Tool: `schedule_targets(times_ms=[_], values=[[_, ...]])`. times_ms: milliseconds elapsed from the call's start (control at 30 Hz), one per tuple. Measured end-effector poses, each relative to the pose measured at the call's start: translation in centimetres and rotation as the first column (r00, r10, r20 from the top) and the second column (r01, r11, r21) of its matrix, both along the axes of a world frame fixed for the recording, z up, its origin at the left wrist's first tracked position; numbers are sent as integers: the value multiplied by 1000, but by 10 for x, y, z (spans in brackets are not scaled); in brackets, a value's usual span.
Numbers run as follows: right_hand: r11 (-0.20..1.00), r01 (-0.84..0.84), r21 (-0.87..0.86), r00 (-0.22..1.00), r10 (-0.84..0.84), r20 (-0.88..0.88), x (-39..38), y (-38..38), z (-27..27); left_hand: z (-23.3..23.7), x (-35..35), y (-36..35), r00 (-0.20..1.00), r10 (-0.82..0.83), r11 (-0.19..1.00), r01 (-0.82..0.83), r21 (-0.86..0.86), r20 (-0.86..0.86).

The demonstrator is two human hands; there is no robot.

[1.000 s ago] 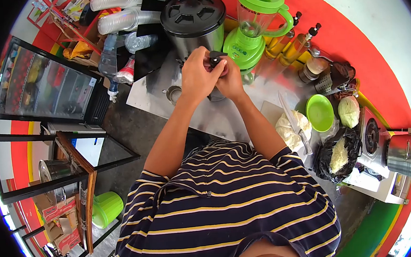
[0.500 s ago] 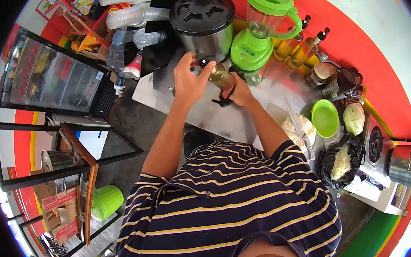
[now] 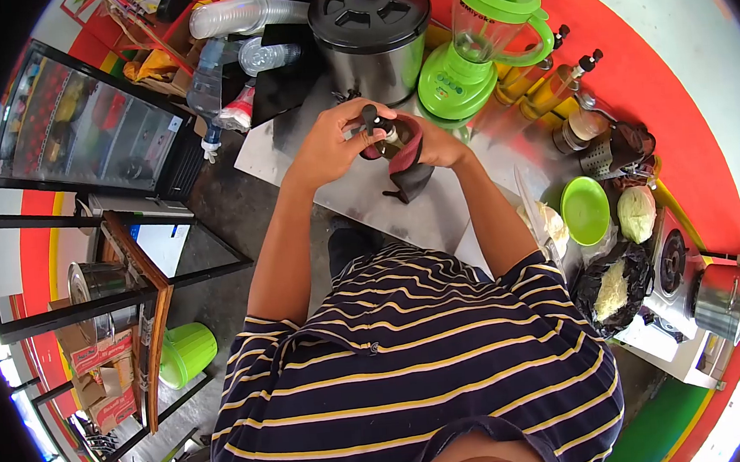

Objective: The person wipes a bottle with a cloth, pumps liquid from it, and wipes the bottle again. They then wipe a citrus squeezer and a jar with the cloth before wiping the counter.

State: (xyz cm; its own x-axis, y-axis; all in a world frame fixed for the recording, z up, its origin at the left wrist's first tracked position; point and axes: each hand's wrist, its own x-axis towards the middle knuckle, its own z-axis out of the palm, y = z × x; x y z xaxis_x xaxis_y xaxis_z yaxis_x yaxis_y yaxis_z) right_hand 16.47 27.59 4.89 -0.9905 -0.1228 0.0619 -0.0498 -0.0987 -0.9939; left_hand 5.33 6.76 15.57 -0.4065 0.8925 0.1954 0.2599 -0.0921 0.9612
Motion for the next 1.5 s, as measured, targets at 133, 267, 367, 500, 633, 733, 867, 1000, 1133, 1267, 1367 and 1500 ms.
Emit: schedule_targets(times_ms=[133, 267, 367, 500, 633, 733, 867, 1000, 1133, 1267, 1367, 1500], values=[[975, 169, 141, 986, -169, -15, 0, -14, -39, -20, -15, -4, 993, 90, 996, -91, 9, 70], [937, 280, 210, 959, -283, -20, 17, -20, -87, -22, -30, -8, 973, 133, 991, -133, -17, 189], [901, 328, 282, 938, -347, 20, 28, -25, -82, -21, -32, -12, 978, 119, 993, -116, -32, 170], [864, 387, 322, 910, -414, 15, 34, -32, -70, -34, -23, -14, 979, 77, 994, -91, 63, 187], [769, 431, 472, 859, -510, 46, 36, -44, -66, -48, -8, -9, 944, 151, 977, -188, 103, 293], [705, 498, 504, 819, -574, -5, 39, -52, -67, -52, -3, -2, 939, 206, 963, -245, 115, 275], [573, 565, 594, 766, -632, -119, 48, -60, -70, -53, -1, 6, 941, 242, 955, -274, 113, 237], [462, 508, 727, 715, -696, -57, 63, -58, -76, -59, 2, 10, 959, 249, 957, -265, 115, 136], [390, 419, 820, 658, -753, 22, 84, -58, -86, -56, 16, 22, 982, 171, 972, -182, 149, 84], [380, 332, 863, 568, -811, 139, 103, -54, -74, -42, 33, 44, 993, 102, 986, -108, 128, 51], [355, 101, 930, 712, -678, 181, 126, -45, -54, -30, 39, 61, 998, 37, 995, -32, 97, -45], [392, 343, 854, 723, -690, 26, 141, -48, 5, -22, 37, 82, 974, 0, 995, 22, 93, -225]])
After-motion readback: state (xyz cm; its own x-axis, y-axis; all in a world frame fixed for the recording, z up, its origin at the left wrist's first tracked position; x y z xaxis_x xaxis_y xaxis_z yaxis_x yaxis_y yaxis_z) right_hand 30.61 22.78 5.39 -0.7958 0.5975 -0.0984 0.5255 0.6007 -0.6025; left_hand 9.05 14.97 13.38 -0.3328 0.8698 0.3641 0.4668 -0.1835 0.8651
